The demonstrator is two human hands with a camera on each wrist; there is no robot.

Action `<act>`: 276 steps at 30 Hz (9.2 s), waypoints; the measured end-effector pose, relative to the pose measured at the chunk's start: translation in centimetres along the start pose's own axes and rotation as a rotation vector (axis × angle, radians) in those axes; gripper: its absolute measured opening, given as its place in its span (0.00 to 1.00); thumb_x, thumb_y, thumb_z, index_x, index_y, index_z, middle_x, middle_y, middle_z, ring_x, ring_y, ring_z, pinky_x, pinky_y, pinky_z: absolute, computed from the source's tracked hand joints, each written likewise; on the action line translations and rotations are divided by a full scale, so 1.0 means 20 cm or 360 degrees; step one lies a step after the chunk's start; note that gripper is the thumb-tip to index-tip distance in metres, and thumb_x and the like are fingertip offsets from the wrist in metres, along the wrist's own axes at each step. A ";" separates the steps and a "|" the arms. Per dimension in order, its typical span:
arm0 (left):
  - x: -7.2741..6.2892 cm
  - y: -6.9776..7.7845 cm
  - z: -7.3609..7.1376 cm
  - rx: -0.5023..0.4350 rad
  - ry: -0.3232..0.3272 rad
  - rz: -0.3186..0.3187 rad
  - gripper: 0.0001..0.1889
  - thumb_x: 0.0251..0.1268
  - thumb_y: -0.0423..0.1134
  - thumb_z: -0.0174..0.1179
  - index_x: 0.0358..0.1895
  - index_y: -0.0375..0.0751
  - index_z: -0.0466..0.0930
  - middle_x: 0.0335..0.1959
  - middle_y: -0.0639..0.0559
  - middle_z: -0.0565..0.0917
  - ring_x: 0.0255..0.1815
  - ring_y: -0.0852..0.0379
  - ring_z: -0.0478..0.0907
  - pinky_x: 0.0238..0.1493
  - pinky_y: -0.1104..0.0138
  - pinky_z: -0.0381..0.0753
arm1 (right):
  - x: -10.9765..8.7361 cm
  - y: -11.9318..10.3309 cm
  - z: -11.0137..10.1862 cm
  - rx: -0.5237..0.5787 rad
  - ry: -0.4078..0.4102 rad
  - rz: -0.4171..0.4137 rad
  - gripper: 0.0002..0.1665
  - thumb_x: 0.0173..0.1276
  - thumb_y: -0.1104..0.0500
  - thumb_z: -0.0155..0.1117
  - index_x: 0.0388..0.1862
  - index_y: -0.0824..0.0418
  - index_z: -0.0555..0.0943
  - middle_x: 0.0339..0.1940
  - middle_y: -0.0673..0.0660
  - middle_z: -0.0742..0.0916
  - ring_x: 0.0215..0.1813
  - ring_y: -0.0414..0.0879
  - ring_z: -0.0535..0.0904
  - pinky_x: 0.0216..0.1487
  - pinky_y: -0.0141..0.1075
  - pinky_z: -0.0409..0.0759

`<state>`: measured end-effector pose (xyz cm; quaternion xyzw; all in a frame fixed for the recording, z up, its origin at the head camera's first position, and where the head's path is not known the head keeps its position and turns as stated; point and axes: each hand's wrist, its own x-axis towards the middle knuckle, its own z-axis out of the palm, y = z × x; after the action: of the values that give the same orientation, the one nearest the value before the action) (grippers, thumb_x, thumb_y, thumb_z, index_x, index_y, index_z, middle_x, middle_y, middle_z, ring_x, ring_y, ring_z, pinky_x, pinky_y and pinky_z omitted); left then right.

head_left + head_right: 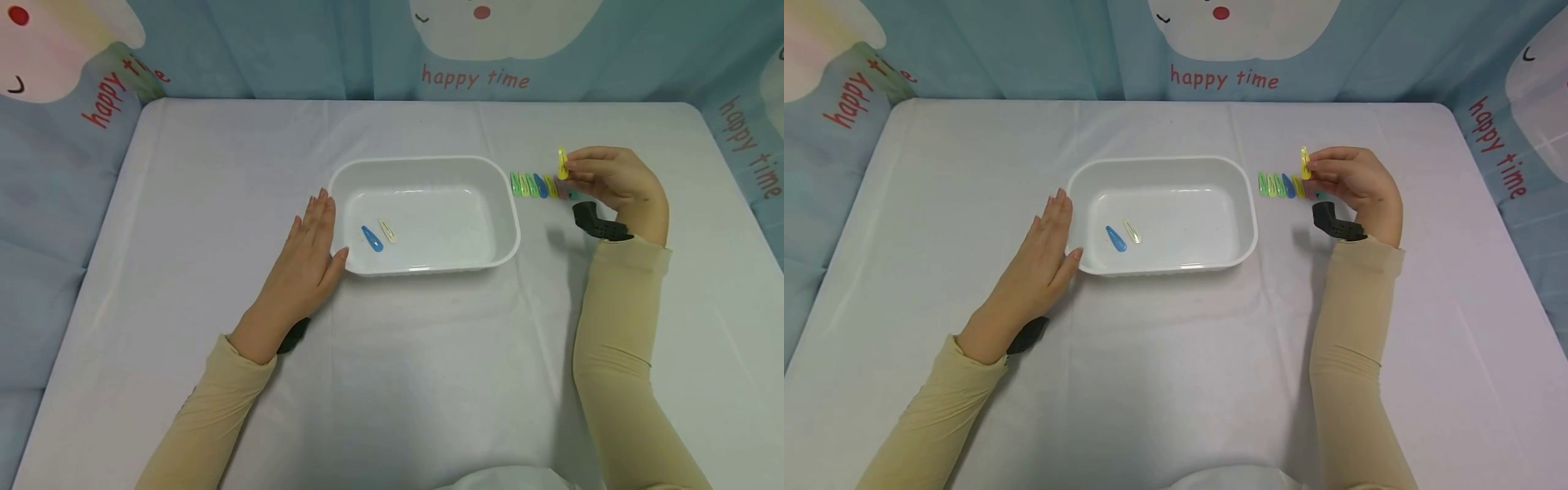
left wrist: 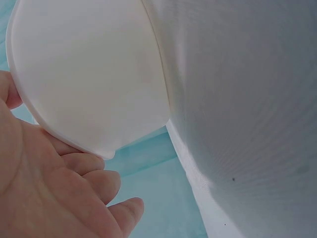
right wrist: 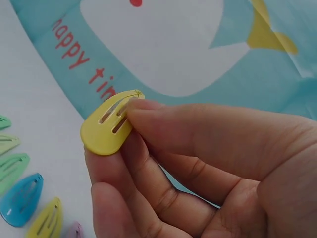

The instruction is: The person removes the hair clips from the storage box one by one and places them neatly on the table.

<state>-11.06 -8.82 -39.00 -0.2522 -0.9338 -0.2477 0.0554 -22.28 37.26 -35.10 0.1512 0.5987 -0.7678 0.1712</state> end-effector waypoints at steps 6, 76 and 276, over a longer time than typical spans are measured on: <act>0.00 0.00 0.00 -0.0005 0.0010 0.0005 0.35 0.72 0.40 0.46 0.73 0.26 0.41 0.75 0.35 0.42 0.75 0.40 0.41 0.69 0.45 0.45 | 0.00 0.00 -0.04 0.0035 0.0039 0.0020 0.08 0.63 0.73 0.60 0.31 0.69 0.86 0.30 0.58 0.86 0.31 0.47 0.83 0.34 0.34 0.82; 0.01 0.00 0.00 -0.0007 -0.0002 -0.0019 0.34 0.72 0.42 0.45 0.72 0.26 0.43 0.75 0.37 0.42 0.75 0.42 0.40 0.69 0.45 0.45 | 0.02 0.06 -0.14 -0.0979 0.0524 0.0140 0.15 0.62 0.59 0.66 0.16 0.48 0.84 0.20 0.44 0.83 0.23 0.35 0.77 0.26 0.25 0.76; 0.00 0.00 -0.01 0.0012 -0.0005 0.0003 0.35 0.73 0.43 0.45 0.72 0.26 0.42 0.75 0.36 0.42 0.75 0.40 0.40 0.69 0.44 0.43 | 0.19 0.29 1.25 -0.2156 -0.0977 0.0018 0.10 0.54 0.64 0.72 0.22 0.64 0.78 0.18 0.53 0.81 0.21 0.41 0.77 0.27 0.30 0.77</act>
<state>-11.06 -8.89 -38.87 -0.2534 -0.9345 -0.2438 0.0553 -23.87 11.32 -35.84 -0.2058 0.8653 -0.2374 0.3905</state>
